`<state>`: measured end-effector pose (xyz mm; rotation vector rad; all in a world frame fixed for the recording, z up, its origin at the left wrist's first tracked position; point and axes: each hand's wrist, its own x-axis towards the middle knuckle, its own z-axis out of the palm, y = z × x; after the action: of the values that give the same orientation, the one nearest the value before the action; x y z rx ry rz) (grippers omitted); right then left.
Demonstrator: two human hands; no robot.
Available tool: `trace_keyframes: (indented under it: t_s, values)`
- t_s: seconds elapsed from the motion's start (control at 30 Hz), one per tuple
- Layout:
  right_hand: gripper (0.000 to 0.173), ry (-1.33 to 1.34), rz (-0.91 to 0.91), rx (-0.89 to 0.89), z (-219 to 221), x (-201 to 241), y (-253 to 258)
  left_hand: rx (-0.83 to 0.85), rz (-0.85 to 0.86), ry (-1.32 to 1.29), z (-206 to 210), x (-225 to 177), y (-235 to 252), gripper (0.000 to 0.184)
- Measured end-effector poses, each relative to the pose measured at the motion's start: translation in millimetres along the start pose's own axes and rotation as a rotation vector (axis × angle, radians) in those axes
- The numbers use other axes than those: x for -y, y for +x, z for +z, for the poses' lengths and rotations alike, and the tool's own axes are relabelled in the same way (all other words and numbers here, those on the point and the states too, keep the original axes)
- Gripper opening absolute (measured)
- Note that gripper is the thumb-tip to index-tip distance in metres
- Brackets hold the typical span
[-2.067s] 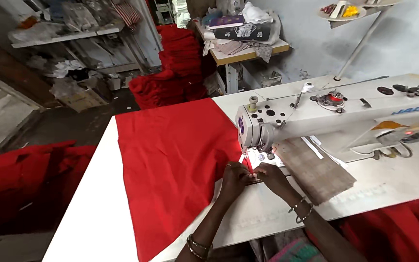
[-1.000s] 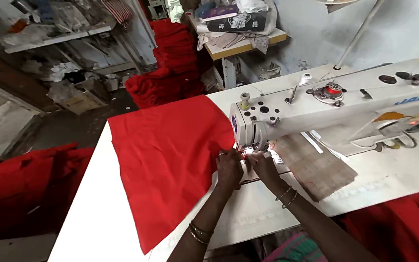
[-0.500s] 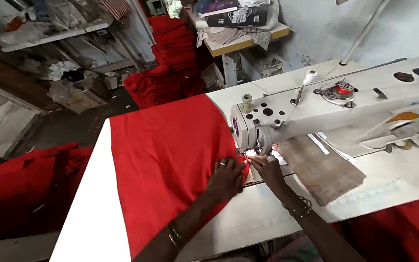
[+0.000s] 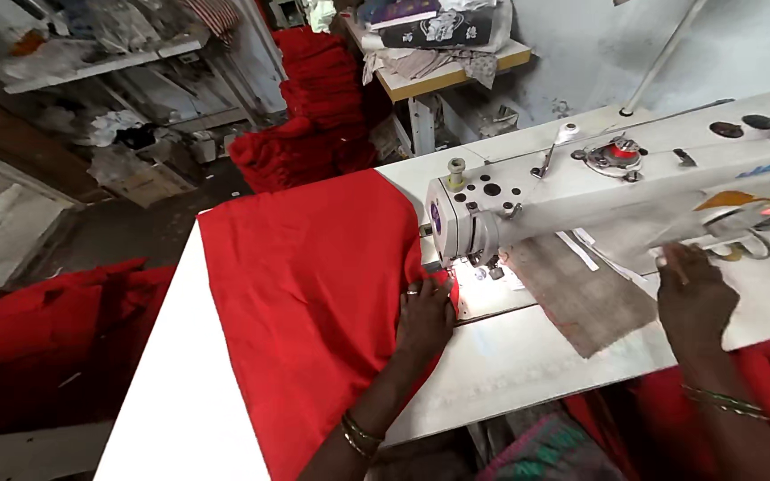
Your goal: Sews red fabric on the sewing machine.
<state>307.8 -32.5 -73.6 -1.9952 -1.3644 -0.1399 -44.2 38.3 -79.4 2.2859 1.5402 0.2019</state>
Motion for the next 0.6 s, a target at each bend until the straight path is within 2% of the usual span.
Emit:
trace_keyframes:
  t_s: [0.07,0.13,0.2,0.23,0.27,0.3,0.37,0.4,0.43,0.5,0.53,0.6]
  values:
    - [0.032,-0.019,-0.003,0.052,7,-32,-7,0.012,-0.024,0.021,-1,-5,0,0.044]
    - [0.03,0.024,-0.016,0.043,5,-33,-10,-0.02,-0.019,0.013,1,-6,-3,0.043]
    - [0.03,0.183,0.102,0.035,-8,5,-25,-0.051,-0.021,0.003,3,-6,-5,0.043]
    - [0.028,0.348,0.246,0.093,-16,39,-43,-0.041,-0.039,-0.007,3,-7,-6,0.043]
    - [0.025,0.569,0.414,0.261,-22,77,-68,-0.04,-0.066,-0.027,3,-8,-6,0.044]
    - [0.025,0.766,0.538,0.533,-27,112,-95,-0.063,-0.102,-0.056,5,-10,-7,0.043]
    - [0.03,0.987,0.705,1.141,-21,161,-145,-0.146,-0.222,-0.172,9,-22,-9,0.043]
    - [0.027,1.042,0.746,1.314,-8,177,-167,-0.196,-0.297,-0.248,11,-30,-11,0.046]
    - [0.019,1.079,0.765,1.372,5,189,-186,-0.252,-0.368,-0.321,14,-39,-13,0.05]
    - [0.017,1.125,0.78,1.3,18,207,-207,-0.318,-0.473,-0.452,16,-54,-16,0.055]
    - [0.021,1.131,0.75,1.254,14,212,-209,-0.32,-0.503,-0.521,13,-56,-16,0.058]
    - [0.031,1.113,0.592,1.318,-18,208,-192,-0.295,-0.538,-0.649,-3,-44,-17,0.06]
